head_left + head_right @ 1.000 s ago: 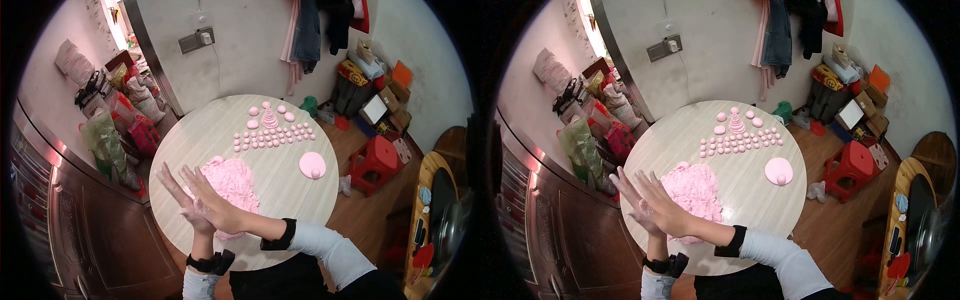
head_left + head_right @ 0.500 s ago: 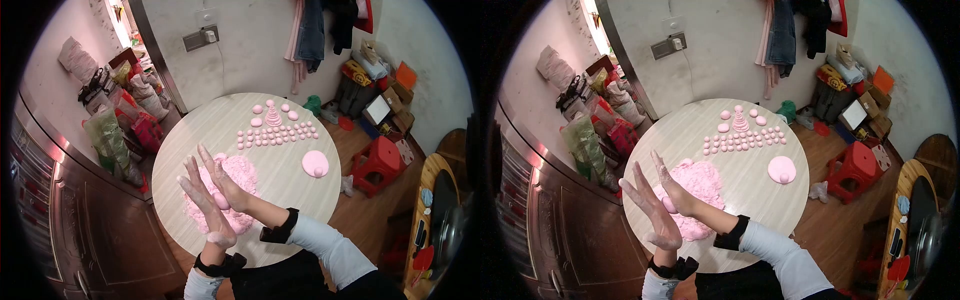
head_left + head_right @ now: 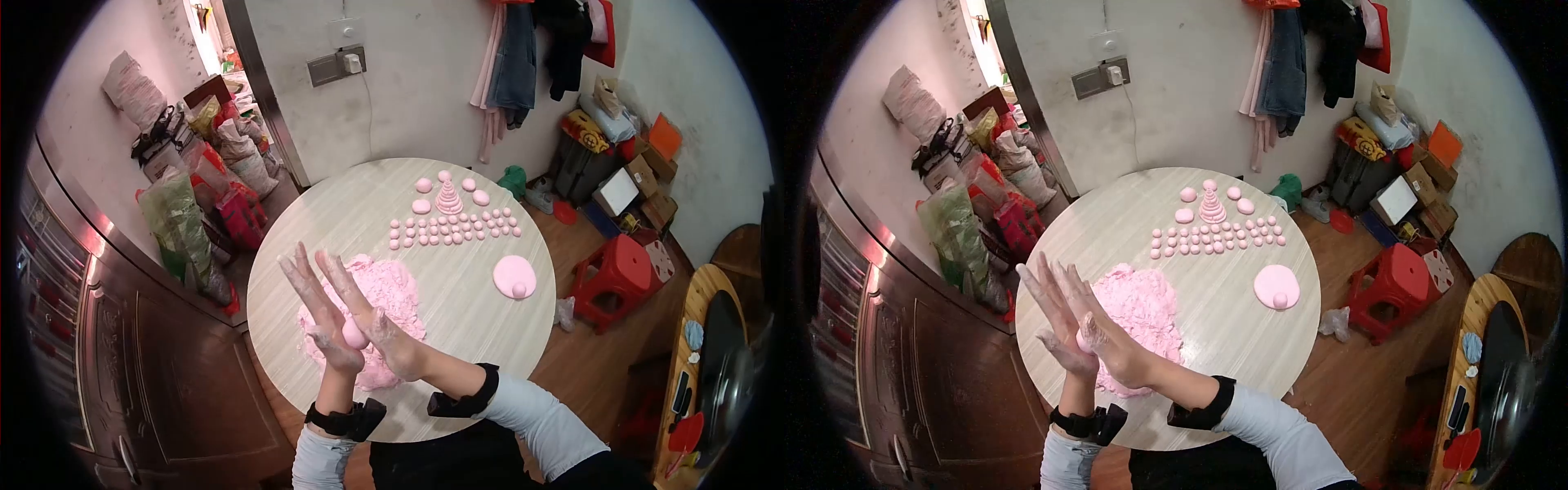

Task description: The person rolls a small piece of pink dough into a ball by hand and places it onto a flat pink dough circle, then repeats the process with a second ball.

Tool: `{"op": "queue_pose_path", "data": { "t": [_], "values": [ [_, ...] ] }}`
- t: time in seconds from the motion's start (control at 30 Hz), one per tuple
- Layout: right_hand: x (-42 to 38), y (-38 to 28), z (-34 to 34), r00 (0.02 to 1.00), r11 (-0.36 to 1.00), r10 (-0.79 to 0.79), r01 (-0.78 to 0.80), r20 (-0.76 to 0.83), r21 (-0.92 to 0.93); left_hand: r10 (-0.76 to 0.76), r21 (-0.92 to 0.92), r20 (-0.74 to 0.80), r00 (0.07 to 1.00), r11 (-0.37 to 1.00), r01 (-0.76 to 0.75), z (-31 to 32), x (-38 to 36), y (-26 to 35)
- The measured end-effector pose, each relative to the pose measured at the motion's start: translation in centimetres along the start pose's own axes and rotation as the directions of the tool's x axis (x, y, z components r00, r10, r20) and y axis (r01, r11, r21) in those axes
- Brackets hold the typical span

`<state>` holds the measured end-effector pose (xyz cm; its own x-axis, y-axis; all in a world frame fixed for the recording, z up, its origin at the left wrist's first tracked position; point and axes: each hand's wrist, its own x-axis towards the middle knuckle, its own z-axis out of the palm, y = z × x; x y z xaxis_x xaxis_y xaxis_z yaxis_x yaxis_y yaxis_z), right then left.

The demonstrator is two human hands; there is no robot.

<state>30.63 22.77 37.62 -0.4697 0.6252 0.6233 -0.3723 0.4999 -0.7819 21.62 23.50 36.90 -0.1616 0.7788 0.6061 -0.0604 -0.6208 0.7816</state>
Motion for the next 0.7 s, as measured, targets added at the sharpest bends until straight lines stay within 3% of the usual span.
{"op": "queue_pose_path", "data": {
  "t": [0.07, 0.13, 0.17, 0.23, 0.27, 0.33, 0.37, 0.4, 0.47, 0.53, 0.6, 0.63, 0.7],
  "values": [
    [1.3, -0.4, -0.3, 0.994, 0.997, 0.019, -0.010, -0.111, 0.078, 0.070, 0.108, 0.134, 0.989, 0.990, -0.085, 0.5, -1.1, 0.0],
    [1.5, 1.7, -1.7, 0.988, 0.989, -0.011, -0.012, -0.154, -0.148, 0.069, 0.070, 0.141, 0.988, 0.994, -0.079, 1.4, -1.6, 1.7],
    [0.7, 2.4, -1.3, 0.989, 0.990, 0.002, -0.023, -0.150, -0.142, 0.058, 0.073, 0.131, 0.990, 0.995, -0.068, 1.3, -1.5, 2.4],
    [-0.6, 3.1, -0.6, 0.972, 0.979, 0.195, -0.200, -0.128, -0.028, 0.182, 0.073, 0.070, 0.981, 0.980, -0.187, 1.1, 0.2, 3.0],
    [-0.4, 2.5, -0.6, 0.974, 0.980, 0.195, -0.199, -0.116, -0.027, 0.187, 0.078, 0.059, 0.981, 0.978, -0.191, 0.8, 0.7, 2.5],
    [-0.4, 0.1, -0.1, 0.996, 1.000, -0.020, 0.020, -0.085, 0.006, 0.107, 0.158, 0.081, 0.991, 0.980, -0.119, 0.1, 0.7, 0.6],
    [0.3, -0.3, -0.5, 0.988, 0.996, -0.044, 0.055, -0.148, 0.073, 0.117, 0.206, 0.172, 0.978, 0.967, -0.152, 0.2, -0.1, 0.3],
    [0.8, 0.3, -1.4, 0.984, 0.997, -0.011, 0.025, -0.179, 0.074, 0.144, 0.236, 0.231, 0.962, 0.951, -0.199, 0.8, -1.0, 0.1],
    [1.0, 2.5, -2.6, 0.953, 0.988, 0.148, -0.134, -0.266, 0.073, 0.269, 0.370, 0.410, 0.871, 0.824, -0.429, 1.4, -1.7, 0.5],
    [-0.8, 3.0, -1.9, 0.962, 0.981, 0.167, -0.140, -0.214, 0.136, 0.275, 0.351, 0.411, 0.869, 0.832, -0.429, 1.6, -0.5, 0.3],
    [-0.9, 2.1, -2.1, 0.971, 0.966, 0.184, -0.151, -0.149, 0.209, 0.224, 0.523, 0.381, 0.897, 0.748, -0.409, 0.1, 0.6, -1.6],
    [-0.7, 0.7, -2.6, 0.979, 0.964, 0.113, -0.066, -0.171, 0.258, 0.161, 0.592, 0.393, 0.905, 0.709, -0.383, -0.6, 0.7, -2.3],
    [0.4, -0.7, -3.5, 0.968, 0.920, 0.037, 0.064, -0.248, 0.386, 0.160, 0.537, 0.402, 0.901, 0.756, -0.374, 0.2, -0.2, -1.9]
  ]
}}
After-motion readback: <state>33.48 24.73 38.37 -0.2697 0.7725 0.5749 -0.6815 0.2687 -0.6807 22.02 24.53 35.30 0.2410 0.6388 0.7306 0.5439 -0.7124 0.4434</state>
